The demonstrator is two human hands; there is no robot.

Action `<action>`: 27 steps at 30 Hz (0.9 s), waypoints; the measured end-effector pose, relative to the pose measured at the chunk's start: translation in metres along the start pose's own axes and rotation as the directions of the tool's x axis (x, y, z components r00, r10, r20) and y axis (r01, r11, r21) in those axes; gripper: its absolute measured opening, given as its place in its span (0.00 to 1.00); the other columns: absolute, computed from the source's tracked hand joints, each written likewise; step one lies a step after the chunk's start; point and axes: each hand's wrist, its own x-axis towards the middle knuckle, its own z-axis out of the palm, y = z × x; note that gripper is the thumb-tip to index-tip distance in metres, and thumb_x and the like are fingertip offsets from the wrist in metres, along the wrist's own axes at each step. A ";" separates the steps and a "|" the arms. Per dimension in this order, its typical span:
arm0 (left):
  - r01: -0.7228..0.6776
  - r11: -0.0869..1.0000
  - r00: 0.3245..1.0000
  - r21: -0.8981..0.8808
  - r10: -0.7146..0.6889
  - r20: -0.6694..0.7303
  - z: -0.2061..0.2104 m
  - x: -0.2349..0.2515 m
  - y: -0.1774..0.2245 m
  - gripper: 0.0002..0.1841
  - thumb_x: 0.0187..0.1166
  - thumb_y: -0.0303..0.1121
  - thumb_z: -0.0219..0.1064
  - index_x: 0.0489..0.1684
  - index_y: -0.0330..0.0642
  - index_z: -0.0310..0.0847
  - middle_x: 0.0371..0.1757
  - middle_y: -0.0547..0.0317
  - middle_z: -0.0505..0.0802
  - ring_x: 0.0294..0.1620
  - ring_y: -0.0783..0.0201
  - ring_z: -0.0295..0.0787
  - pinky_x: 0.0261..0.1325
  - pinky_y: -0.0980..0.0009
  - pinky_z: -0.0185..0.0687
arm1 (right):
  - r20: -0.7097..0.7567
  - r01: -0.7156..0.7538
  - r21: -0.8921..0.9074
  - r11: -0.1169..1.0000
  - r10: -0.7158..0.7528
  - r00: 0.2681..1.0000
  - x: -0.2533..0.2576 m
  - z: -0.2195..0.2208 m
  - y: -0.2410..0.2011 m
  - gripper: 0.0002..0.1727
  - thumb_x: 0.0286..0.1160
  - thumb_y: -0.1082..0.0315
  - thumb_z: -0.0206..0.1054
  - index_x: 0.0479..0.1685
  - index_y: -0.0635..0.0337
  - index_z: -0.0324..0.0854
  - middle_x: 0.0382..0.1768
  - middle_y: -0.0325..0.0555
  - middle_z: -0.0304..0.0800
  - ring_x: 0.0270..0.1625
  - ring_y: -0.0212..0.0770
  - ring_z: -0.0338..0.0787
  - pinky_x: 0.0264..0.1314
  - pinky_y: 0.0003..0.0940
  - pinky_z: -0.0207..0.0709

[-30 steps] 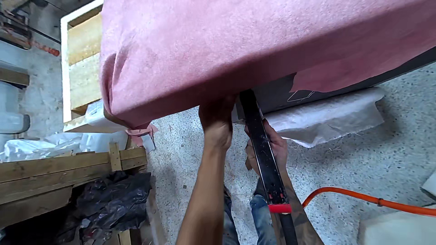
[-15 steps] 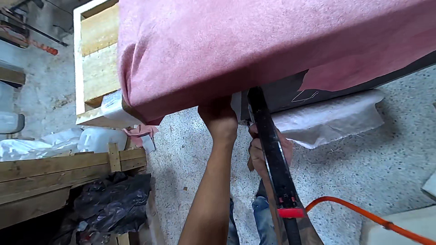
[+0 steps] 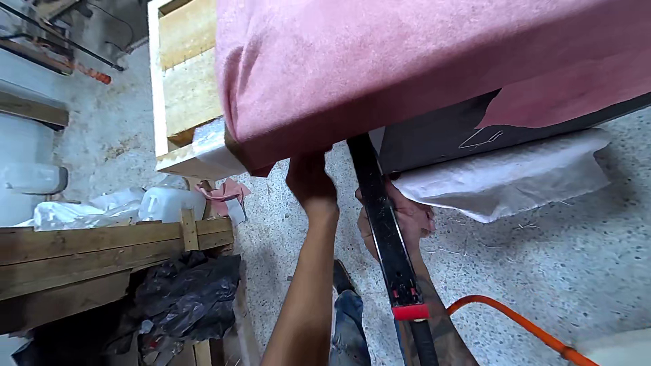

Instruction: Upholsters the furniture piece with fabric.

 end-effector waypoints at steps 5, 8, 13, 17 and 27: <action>0.390 0.921 0.919 -0.019 -0.390 -0.055 -0.081 -0.018 -0.026 0.10 0.84 0.27 0.67 0.57 0.33 0.83 0.49 0.52 0.95 0.50 0.59 0.95 0.61 0.61 0.91 | -0.001 -0.025 -0.002 1.000 0.025 1.000 0.011 -0.004 0.023 0.25 0.93 0.47 0.44 0.60 0.55 0.80 0.21 0.38 0.85 0.16 0.29 0.87 0.17 0.21 0.81; 0.560 0.825 0.828 0.070 -0.561 -0.016 -0.105 -0.029 -0.024 0.10 0.84 0.32 0.68 0.57 0.38 0.86 0.48 0.57 0.95 0.45 0.64 0.95 0.55 0.66 0.92 | -0.007 -0.020 -0.032 0.999 0.020 1.000 0.018 -0.009 0.038 0.24 0.94 0.47 0.45 0.58 0.52 0.81 0.19 0.34 0.84 0.15 0.27 0.86 0.16 0.19 0.80; 0.697 0.700 0.677 0.156 -0.714 0.177 -0.076 -0.028 -0.017 0.09 0.90 0.31 0.58 0.56 0.38 0.82 0.37 0.60 0.90 0.33 0.72 0.87 0.39 0.71 0.86 | -0.023 -0.058 -0.040 0.998 0.057 0.998 0.014 -0.009 0.041 0.19 0.88 0.50 0.56 0.58 0.53 0.83 0.38 0.41 0.92 0.19 0.29 0.86 0.20 0.20 0.81; 0.550 0.831 0.720 0.085 -0.523 0.456 0.007 -0.033 0.007 0.19 0.96 0.37 0.41 0.71 0.45 0.75 0.51 0.66 0.92 0.44 0.74 0.89 0.45 0.72 0.87 | -0.126 0.089 -0.170 0.981 -0.111 0.986 -0.039 0.024 -0.001 0.18 0.89 0.48 0.56 0.63 0.47 0.79 0.32 0.43 0.90 0.17 0.31 0.86 0.18 0.22 0.81; 0.378 0.824 0.832 -0.423 -0.102 0.546 0.258 -0.089 0.064 0.11 0.83 0.25 0.67 0.57 0.31 0.80 0.48 0.46 0.95 0.53 0.51 0.94 0.64 0.51 0.90 | -0.054 0.442 -0.260 0.858 -0.470 0.881 -0.161 0.064 -0.146 0.25 0.92 0.49 0.53 0.55 0.65 0.82 0.18 0.41 0.82 0.13 0.32 0.84 0.14 0.24 0.79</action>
